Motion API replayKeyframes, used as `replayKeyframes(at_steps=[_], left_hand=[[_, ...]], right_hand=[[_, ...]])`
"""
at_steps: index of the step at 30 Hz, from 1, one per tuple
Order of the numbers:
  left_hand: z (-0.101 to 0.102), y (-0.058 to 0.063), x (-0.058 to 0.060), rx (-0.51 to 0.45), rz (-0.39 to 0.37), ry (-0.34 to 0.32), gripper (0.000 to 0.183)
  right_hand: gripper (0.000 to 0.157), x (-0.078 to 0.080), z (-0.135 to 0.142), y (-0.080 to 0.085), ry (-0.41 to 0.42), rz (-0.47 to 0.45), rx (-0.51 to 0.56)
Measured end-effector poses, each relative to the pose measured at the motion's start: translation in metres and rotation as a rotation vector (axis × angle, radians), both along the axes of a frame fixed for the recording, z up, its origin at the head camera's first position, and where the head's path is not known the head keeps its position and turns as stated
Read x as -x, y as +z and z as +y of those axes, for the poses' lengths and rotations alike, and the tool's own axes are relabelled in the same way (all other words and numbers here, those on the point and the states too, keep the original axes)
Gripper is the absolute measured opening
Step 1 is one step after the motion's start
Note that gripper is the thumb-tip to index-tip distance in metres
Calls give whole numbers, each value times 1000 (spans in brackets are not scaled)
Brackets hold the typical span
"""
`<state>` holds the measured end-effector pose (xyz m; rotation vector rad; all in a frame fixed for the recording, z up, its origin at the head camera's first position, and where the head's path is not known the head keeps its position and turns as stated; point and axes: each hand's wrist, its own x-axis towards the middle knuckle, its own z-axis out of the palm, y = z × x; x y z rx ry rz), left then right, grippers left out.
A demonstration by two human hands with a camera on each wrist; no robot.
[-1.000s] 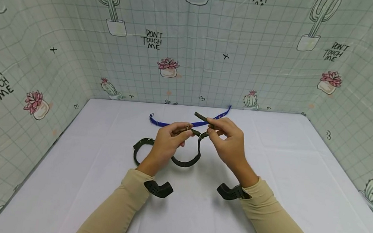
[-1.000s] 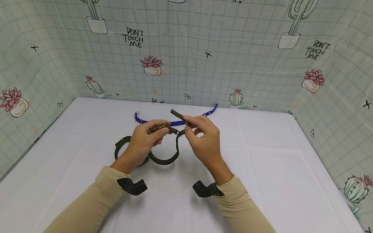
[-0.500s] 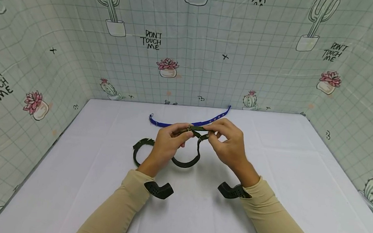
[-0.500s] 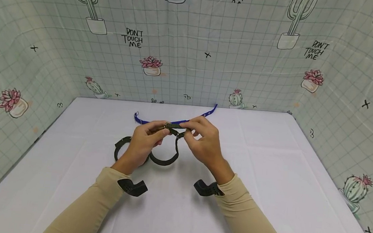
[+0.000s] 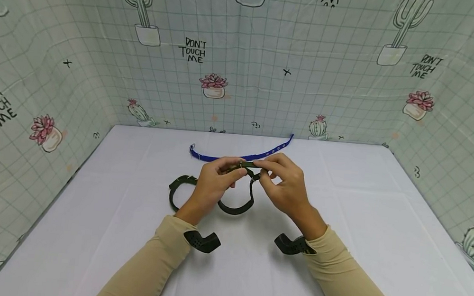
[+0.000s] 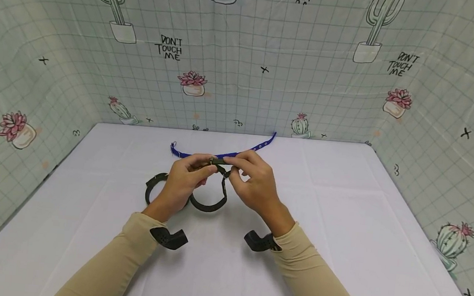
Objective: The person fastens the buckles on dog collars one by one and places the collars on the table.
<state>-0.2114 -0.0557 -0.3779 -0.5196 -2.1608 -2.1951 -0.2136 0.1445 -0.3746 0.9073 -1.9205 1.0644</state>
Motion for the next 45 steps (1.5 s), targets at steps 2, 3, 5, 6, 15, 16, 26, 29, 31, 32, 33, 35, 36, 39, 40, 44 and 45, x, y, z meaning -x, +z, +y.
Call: replayKeyframes(at_steps=[2, 3, 5, 6, 15, 16, 26, 29, 31, 32, 33, 35, 36, 39, 40, 44, 45], left_hand=[[0, 0, 0, 6, 1, -1, 32], [0, 0, 0, 9, 2, -2, 32], [-1, 0, 0, 15, 8, -7, 33], [-1, 0, 0, 14, 12, -10, 33], [0, 0, -1, -10, 46, -40, 23], [0, 0, -1, -10, 48, -46, 22], [0, 1, -2, 79, 66, -130, 20], [0, 2, -3, 117, 86, -167, 23], [1, 2, -4, 129, 90, -180, 23], [1, 2, -4, 126, 89, -186, 23], [2, 2, -4, 121, 88, -192, 23], [3, 2, -5, 106, 85, -199, 23], [3, 2, -5, 94, 84, -202, 23], [5, 0, -4, 43, 83, -210, 25], [5, -1, -3, 23, 84, -209, 25], [5, -2, -2, -37, 97, -205, 29], [5, -3, -2, -47, 103, -203, 29]], right_hand=[[28, 0, 0, 1, -2, 0, -7], [28, 0, 0, 1, -3, 2, -8], [28, 0, 0, 2, -4, 2, -10], [29, 0, 0, 2, -5, 3, -12], [28, 1, 0, 3, -10, 12, -48], [28, 1, 0, 3, -7, 11, -51], [27, -7, 2, 9, 107, -296, -30], [29, -9, 2, 10, 128, -393, -35], [28, -7, 3, 6, 123, -417, -47], [25, -7, 3, 6, 121, -428, -47], [23, -6, 3, 5, 120, -444, -46], [21, -6, 4, 5, 121, -483, -34], [21, -6, 5, 5, 124, -504, -23], [22, -5, 6, 5, 127, -568, 10], [22, -5, 6, 6, 130, -586, 22], [22, -5, 6, 7, 144, -632, 54], [22, -5, 6, 6, 147, -635, 61]])
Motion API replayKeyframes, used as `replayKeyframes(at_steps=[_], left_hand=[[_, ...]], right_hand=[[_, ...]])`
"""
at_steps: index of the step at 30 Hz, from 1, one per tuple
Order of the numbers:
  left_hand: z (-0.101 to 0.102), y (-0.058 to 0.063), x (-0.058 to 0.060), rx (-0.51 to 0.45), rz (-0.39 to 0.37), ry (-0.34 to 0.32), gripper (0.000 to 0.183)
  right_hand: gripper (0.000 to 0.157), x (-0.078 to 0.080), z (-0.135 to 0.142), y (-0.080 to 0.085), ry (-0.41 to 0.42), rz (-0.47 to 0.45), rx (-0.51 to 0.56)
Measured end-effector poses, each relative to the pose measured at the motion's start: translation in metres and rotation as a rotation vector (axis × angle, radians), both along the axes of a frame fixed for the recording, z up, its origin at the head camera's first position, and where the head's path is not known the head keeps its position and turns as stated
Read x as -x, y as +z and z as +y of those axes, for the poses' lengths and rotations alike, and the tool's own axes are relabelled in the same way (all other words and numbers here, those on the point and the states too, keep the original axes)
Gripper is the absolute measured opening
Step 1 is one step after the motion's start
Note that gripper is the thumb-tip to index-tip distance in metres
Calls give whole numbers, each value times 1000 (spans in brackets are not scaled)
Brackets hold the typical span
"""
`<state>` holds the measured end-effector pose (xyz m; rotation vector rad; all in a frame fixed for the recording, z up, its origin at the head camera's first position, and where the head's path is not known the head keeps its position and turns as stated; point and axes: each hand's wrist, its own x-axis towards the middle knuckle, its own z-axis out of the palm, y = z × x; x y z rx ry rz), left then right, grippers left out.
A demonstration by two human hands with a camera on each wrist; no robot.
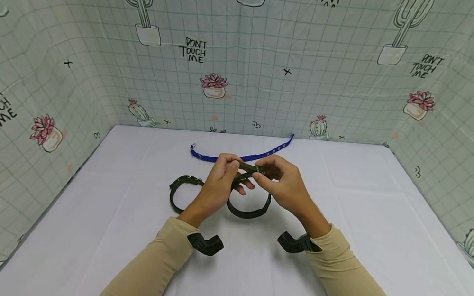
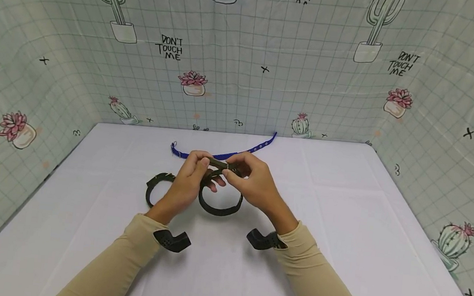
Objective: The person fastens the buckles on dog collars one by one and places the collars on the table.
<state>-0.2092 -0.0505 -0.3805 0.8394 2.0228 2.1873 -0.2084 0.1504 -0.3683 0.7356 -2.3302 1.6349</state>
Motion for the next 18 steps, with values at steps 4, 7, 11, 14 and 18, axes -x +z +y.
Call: replayKeyframes(at_steps=[4, 7, 11, 14, 18], left_hand=[[0, -1, 0, -25, 23, 22, 32], [0, -1, 0, -47, 30, 48, 33], [1, 0, 0, -73, 26, 68, 34], [1, 0, -1, -82, 23, 75, 34], [1, 0, -1, -94, 27, 93, 34]], right_hand=[[25, 0, 0, -1, 8, -7, 36], [26, 0, 0, -1, 27, -13, 64], [26, 1, 0, -2, 48, -10, 89], [25, 1, 0, -3, 51, -4, 98], [22, 2, 0, -4, 43, -10, 105]])
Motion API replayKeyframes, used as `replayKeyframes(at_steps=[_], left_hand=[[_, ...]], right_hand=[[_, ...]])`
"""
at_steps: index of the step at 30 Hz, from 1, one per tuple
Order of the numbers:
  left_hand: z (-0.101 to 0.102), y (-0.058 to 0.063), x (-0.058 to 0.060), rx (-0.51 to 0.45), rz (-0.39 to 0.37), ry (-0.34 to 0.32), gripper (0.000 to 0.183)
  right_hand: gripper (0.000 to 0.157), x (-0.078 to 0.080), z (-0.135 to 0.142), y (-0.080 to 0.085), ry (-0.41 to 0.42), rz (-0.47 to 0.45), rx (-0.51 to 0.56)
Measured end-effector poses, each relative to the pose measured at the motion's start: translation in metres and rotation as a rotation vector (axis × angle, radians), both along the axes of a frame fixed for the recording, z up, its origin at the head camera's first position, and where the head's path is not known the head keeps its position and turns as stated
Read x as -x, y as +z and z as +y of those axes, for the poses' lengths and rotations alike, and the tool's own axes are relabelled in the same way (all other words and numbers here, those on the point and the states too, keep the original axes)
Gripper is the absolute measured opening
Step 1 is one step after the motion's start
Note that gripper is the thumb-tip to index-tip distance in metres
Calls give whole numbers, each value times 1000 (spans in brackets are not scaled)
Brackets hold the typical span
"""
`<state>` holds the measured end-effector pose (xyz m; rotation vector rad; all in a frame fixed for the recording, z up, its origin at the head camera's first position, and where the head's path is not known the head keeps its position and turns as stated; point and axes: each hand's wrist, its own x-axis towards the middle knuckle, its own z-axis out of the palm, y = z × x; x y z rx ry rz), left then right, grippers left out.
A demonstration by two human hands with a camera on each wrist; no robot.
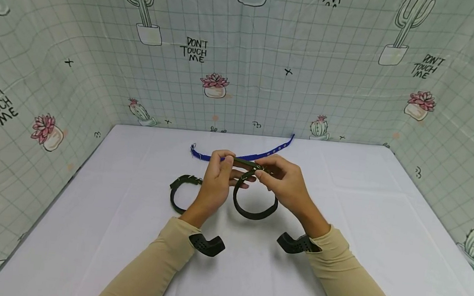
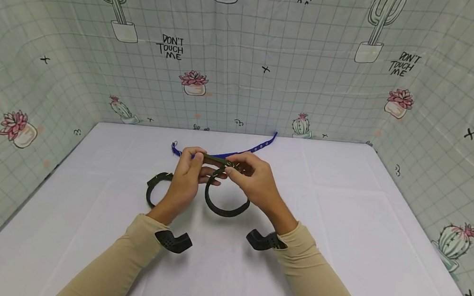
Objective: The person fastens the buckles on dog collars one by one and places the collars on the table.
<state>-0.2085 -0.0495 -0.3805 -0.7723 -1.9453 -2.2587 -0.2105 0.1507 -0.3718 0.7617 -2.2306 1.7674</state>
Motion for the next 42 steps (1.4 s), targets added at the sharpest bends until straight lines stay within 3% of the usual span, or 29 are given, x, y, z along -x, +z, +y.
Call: replayKeyframes(at_steps=[21, 29, 33, 42], left_hand=[[2, -3, -2, -88, -16, 52, 37], [7, -4, -4, -106, -42, 14, 35], [9, -4, -5, -79, -36, -2, 30], [10, -4, -7, 34, 2, 39, 21]], right_hand=[[23, -3, -3, -2, -28, -42, 65], [20, -4, -6, -1, -68, -48, 99], [18, -5, -9, 0, -72, -43, 124], [17, -8, -13, 1, -71, -80, 190]])
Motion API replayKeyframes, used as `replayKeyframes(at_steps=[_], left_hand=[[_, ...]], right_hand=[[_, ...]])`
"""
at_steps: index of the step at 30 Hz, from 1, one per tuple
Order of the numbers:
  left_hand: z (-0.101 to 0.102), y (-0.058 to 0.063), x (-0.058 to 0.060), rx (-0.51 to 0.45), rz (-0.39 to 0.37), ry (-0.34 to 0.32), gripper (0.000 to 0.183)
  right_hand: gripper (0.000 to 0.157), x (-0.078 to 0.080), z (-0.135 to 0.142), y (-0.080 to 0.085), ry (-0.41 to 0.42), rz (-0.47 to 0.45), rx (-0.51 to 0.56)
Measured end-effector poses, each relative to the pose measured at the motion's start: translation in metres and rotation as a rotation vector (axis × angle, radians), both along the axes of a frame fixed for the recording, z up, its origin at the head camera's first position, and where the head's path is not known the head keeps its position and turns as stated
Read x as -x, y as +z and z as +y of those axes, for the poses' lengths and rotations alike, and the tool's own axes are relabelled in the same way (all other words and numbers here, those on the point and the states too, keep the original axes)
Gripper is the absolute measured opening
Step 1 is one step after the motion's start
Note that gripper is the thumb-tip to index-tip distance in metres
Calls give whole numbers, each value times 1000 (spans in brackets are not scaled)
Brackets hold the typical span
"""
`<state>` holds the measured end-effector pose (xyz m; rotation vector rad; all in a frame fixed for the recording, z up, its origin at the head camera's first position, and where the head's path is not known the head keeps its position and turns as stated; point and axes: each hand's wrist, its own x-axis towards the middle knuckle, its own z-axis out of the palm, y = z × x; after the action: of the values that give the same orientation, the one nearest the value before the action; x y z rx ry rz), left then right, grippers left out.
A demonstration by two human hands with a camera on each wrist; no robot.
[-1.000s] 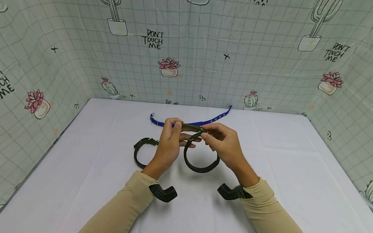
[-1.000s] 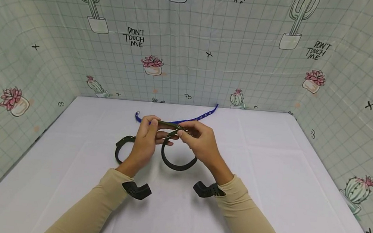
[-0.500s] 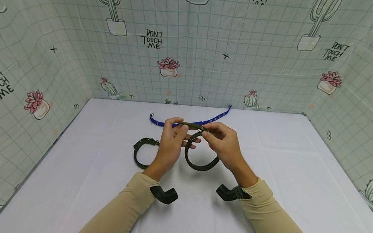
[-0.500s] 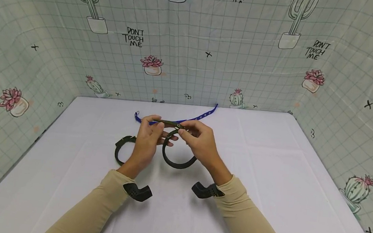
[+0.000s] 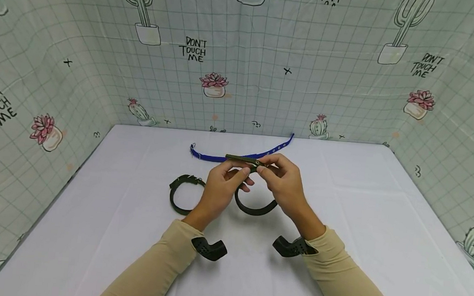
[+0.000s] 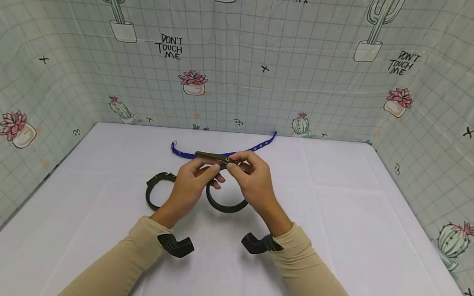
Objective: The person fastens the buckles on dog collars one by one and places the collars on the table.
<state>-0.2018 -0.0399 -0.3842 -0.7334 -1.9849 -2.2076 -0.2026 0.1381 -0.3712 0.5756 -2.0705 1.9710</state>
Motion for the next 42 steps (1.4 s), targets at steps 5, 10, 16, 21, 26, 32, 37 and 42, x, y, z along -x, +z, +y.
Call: replayKeyframes(at_steps=[5, 10, 16, 21, 26, 32, 37, 42], left_hand=[[0, -1, 0, 39, 32, 23, 21], [1, -3, 1, 62, 54, 35, 22], [3, -2, -1, 106, 101, 66, 25], [4, 18, -17, 159, 164, 92, 24], [5, 23, -22, 206, 221, 120, 24], [7, -1, -4, 242, 239, 145, 24], [4, -6, 0, 236, 228, 128, 24], [2, -3, -1, 190, 120, 86, 23]], right_hand=[[16, 0, 0, 1, -8, -12, 11], [16, 1, 0, 0, 0, -22, 18], [17, 1, 0, -1, -24, -28, -9], [17, 1, -1, -1, -37, -33, -12], [18, 2, -1, -2, -26, -43, 0], [16, 3, 1, -3, -7, -34, -13], [14, 3, 3, 0, 22, -33, -28], [13, 4, 7, 3, 56, -41, -42]])
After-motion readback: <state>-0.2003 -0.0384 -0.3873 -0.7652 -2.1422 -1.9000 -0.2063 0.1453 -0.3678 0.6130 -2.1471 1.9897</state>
